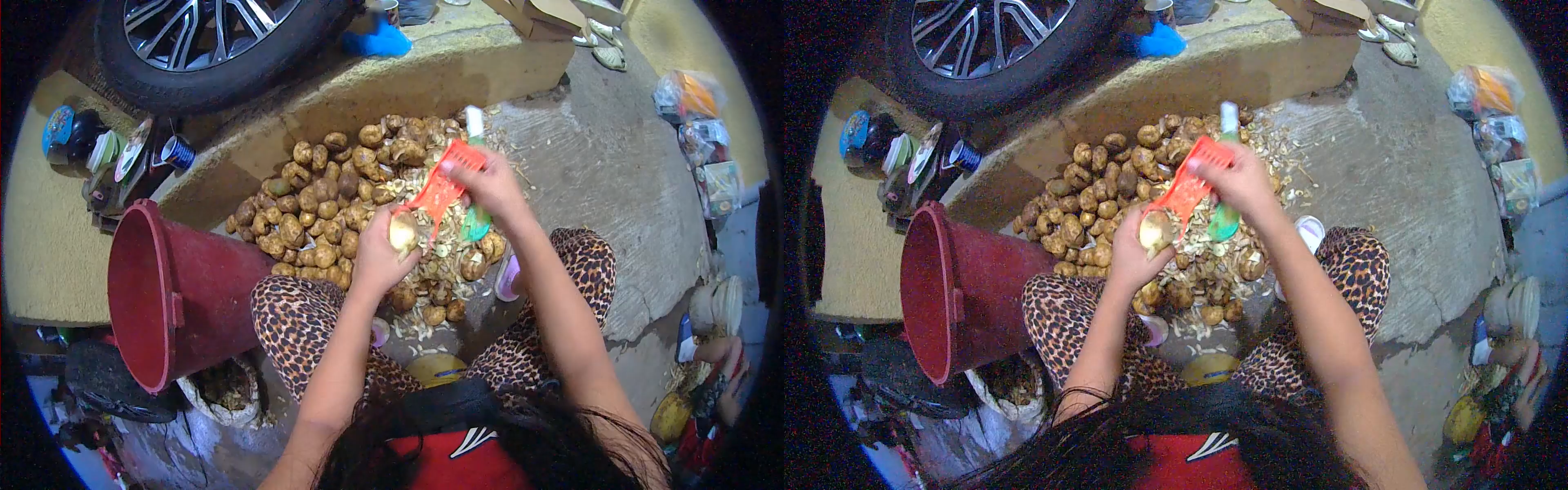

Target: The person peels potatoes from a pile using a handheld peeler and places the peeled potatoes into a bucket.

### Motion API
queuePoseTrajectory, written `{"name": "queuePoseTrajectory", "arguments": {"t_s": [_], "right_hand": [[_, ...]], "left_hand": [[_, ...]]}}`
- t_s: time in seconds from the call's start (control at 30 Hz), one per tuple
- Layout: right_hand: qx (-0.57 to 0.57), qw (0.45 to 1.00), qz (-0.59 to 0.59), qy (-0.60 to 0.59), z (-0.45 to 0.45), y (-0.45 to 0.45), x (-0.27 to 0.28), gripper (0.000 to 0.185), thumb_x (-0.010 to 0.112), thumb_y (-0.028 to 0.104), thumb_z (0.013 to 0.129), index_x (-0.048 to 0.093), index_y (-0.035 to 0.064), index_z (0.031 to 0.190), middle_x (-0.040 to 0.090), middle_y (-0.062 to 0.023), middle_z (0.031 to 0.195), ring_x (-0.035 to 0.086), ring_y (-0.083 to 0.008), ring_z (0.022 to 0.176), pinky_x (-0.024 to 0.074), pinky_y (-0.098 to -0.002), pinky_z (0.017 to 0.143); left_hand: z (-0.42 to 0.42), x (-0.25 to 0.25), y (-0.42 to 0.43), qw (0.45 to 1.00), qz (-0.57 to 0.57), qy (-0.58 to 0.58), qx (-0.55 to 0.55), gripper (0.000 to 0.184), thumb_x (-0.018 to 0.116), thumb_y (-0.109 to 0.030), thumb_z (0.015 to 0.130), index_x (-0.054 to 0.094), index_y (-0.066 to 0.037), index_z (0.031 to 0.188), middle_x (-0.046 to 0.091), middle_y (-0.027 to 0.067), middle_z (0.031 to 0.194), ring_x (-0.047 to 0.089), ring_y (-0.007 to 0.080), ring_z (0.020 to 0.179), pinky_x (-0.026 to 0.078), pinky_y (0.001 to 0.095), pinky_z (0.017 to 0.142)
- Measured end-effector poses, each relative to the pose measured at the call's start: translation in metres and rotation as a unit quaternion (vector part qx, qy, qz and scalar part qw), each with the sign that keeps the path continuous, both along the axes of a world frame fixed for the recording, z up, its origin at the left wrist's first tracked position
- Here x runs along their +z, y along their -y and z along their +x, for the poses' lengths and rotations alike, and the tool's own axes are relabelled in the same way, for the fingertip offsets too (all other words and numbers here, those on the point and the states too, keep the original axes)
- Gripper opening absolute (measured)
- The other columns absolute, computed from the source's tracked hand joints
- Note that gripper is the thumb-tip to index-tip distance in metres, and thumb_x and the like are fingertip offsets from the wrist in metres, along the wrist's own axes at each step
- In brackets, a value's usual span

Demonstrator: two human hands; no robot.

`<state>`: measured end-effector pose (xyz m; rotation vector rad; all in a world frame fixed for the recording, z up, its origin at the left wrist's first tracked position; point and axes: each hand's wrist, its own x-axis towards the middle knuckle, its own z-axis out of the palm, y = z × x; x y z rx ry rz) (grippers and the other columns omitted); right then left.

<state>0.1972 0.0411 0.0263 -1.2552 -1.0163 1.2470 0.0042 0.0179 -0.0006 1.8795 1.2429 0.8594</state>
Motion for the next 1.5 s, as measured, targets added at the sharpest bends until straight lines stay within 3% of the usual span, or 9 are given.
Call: {"name": "queuePoseTrajectory", "arguments": {"t_s": [0.27, 0.37, 0.47, 0.57, 0.67, 0.87, 0.97, 1.13, 1.5], "right_hand": [[0.016, 1.000, -0.018, 0.003, -0.010, 0.005, 0.000, 0.017, 0.065, 0.020, 0.078, 0.057, 0.0055, 0.080, 0.054, 0.0021, 0.061, 0.043, -0.0036, 0.044, 0.0336, -0.0192, 0.039], [-0.097, 0.988, 0.045, 0.110, 0.005, -0.006, -0.014, 0.019, 0.067, 0.021, 0.076, 0.060, 0.0041, 0.080, 0.055, 0.0011, 0.059, 0.046, -0.0046, 0.044, 0.0371, -0.0208, 0.040], [-0.048, 0.998, 0.001, -0.030, 0.008, -0.006, -0.010, 0.019, 0.067, 0.021, 0.076, 0.058, 0.0048, 0.078, 0.055, 0.0009, 0.059, 0.047, -0.0060, 0.043, 0.0365, -0.0206, 0.040], [-0.014, 1.000, -0.011, -0.022, -0.001, -0.002, -0.013, 0.018, 0.067, 0.021, 0.076, 0.057, 0.0055, 0.077, 0.055, 0.0011, 0.059, 0.045, -0.0062, 0.042, 0.0362, -0.0206, 0.039], [-0.103, 0.993, 0.047, 0.040, 0.012, -0.010, -0.024, 0.018, 0.066, 0.022, 0.077, 0.057, 0.0060, 0.077, 0.055, 0.0017, 0.059, 0.044, -0.0051, 0.041, 0.0355, -0.0201, 0.039], [0.031, 0.999, -0.001, -0.031, -0.004, 0.002, -0.008, 0.018, 0.064, 0.021, 0.079, 0.056, 0.0051, 0.081, 0.055, 0.0016, 0.061, 0.043, -0.0035, 0.043, 0.0343, -0.0184, 0.039], [-0.112, 0.993, 0.034, 0.030, 0.023, -0.014, -0.019, 0.020, 0.065, 0.021, 0.078, 0.056, 0.0042, 0.081, 0.054, 0.0015, 0.061, 0.043, -0.0043, 0.043, 0.0347, -0.0189, 0.039], [-0.075, 0.997, 0.022, 0.011, 0.013, -0.005, -0.006, 0.015, 0.064, 0.017, 0.079, 0.056, 0.0034, 0.080, 0.054, 0.0007, 0.058, 0.045, -0.0054, 0.041, 0.0358, -0.0200, 0.037], [-0.023, 0.998, 0.034, -0.038, -0.001, 0.000, -0.005, 0.018, 0.065, 0.021, 0.079, 0.057, 0.0045, 0.078, 0.056, 0.0004, 0.059, 0.047, -0.0054, 0.042, 0.0377, -0.0200, 0.038]], "left_hand": [[0.001, -0.015, -0.003, 0.999, -0.005, 0.001, 0.041, 0.051, 0.070, -0.001, 0.055, 0.050, -0.005, 0.102, 0.055, 0.0087, 0.091, 0.055, 0.0199, 0.086, 0.045, 0.0311, 0.078], [0.001, -0.002, -0.001, 0.996, 0.042, -0.065, 0.037, 0.050, 0.072, -0.001, 0.056, 0.049, -0.004, 0.102, 0.057, 0.0088, 0.093, 0.056, 0.0183, 0.087, 0.045, 0.0295, 0.076], [0.000, -0.006, -0.003, 0.990, 0.077, -0.108, 0.049, 0.048, 0.072, -0.001, 0.058, 0.050, -0.004, 0.101, 0.057, 0.0076, 0.093, 0.056, 0.0157, 0.087, 0.045, 0.0284, 0.076], [0.003, -0.017, -0.004, 0.990, -0.106, 0.072, 0.057, 0.048, 0.072, -0.001, 0.059, 0.050, -0.005, 0.102, 0.058, 0.0054, 0.095, 0.055, 0.0135, 0.088, 0.045, 0.0283, 0.078], [-0.004, -0.009, -0.005, 0.986, -0.137, 0.092, 0.021, 0.050, 0.071, -0.001, 0.058, 0.051, -0.005, 0.103, 0.057, 0.0034, 0.095, 0.055, 0.0123, 0.088, 0.045, 0.0275, 0.079], [-0.004, -0.005, -0.004, 0.976, -0.178, 0.126, -0.010, 0.053, 0.070, 0.000, 0.058, 0.049, -0.005, 0.107, 0.056, 0.0027, 0.093, 0.054, 0.0107, 0.083, 0.045, 0.0248, 0.076], [-0.011, -0.010, -0.002, 0.956, -0.212, 0.198, -0.034, 0.053, 0.072, 0.002, 0.057, 0.051, -0.004, 0.105, 0.057, 0.0018, 0.096, 0.055, 0.0111, 0.085, 0.045, 0.0252, 0.077], [-0.008, -0.008, -0.003, 0.879, -0.349, 0.321, 0.050, 0.039, 0.050, -0.039, 0.084, 0.055, -0.009, 0.110, 0.058, 0.0000, 0.094, 0.052, 0.0084, 0.077, 0.041, 0.0215, 0.055], [-0.004, -0.009, -0.009, 0.780, -0.417, 0.461, 0.070, 0.037, 0.037, -0.042, 0.090, 0.051, -0.010, 0.103, 0.060, 0.0049, 0.079, 0.056, 0.0129, 0.060, 0.041, 0.0224, 0.045]]}}
